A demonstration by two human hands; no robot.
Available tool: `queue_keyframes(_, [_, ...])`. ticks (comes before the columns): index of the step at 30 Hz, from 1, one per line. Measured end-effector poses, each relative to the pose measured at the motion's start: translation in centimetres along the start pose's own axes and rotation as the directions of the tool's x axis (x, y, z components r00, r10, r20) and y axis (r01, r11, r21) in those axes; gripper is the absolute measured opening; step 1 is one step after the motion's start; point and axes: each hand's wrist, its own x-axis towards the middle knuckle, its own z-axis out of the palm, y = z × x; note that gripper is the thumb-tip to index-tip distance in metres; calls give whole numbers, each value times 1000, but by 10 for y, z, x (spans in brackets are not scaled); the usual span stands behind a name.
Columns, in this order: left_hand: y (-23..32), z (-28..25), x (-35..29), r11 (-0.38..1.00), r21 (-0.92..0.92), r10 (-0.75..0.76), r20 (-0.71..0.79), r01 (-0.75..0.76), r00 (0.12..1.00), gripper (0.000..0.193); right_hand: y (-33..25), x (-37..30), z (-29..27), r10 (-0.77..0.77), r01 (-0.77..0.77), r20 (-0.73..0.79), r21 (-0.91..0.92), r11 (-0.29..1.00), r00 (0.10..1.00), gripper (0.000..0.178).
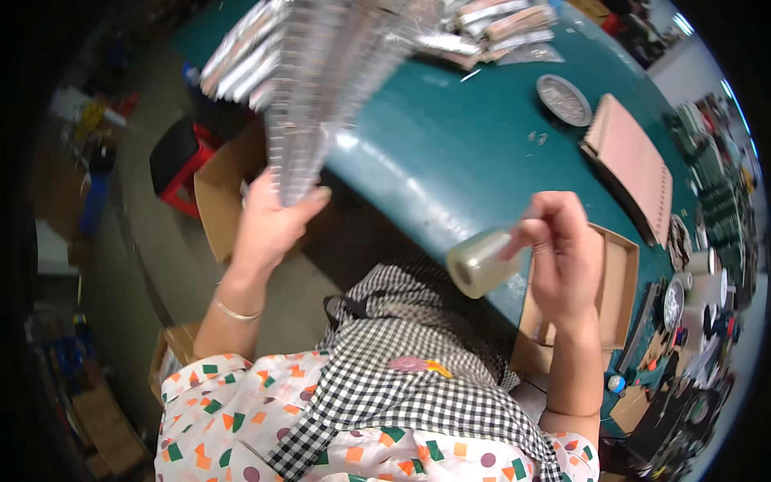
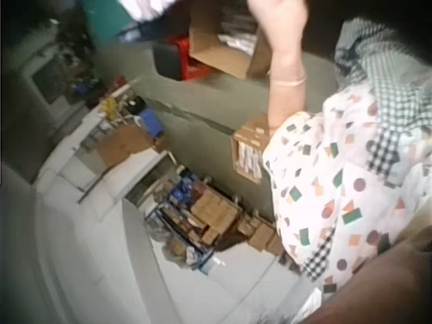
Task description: The person unwraps bundles of LED light strips, solders an LED strip using a soldering tool, and bundles LED strips together by wrapping them with tape by hand.
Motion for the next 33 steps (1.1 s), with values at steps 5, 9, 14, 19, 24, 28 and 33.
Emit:
queue_keyframes(5, [25, 89, 56, 776, 504, 350, 158, -380, 923, 21, -36, 20, 12, -410, 371, -22, -386, 845, 912, 15])
queue_keyframes(9, [33, 130, 55, 471, 689, 453, 347, -551, 821, 18, -31, 39, 2, -196, 90, -125, -573, 815, 973, 11])
queue_keyframes(14, [38, 151, 41, 227, 708, 497, 506, -668, 705, 16, -3, 66, -4, -43, -34, -104, -640, 768, 994, 7])
queue_keyframes(19, [30, 151, 45, 144, 658, 557, 563, -739, 610, 19, 0, 86, -15, 304, -294, -56, -472, 831, 951, 14])
queue_keyframes(24, [28, 154, 60, 174, 579, 722, 476, -797, 503, 44, 3, 112, -32, 501, -474, -5, -328, 817, 866, 14])
queue_keyframes(28, [41, 153, 70, 10, 602, 611, 628, -799, 481, 53, 17, 132, -29, 394, -371, -81, -547, 750, 916, 20])
queue_keyframes(33, [42, 149, 73, 131, 602, 620, 570, -788, 539, 47, 17, 102, -13, -56, -126, -240, -676, 726, 969, 7])
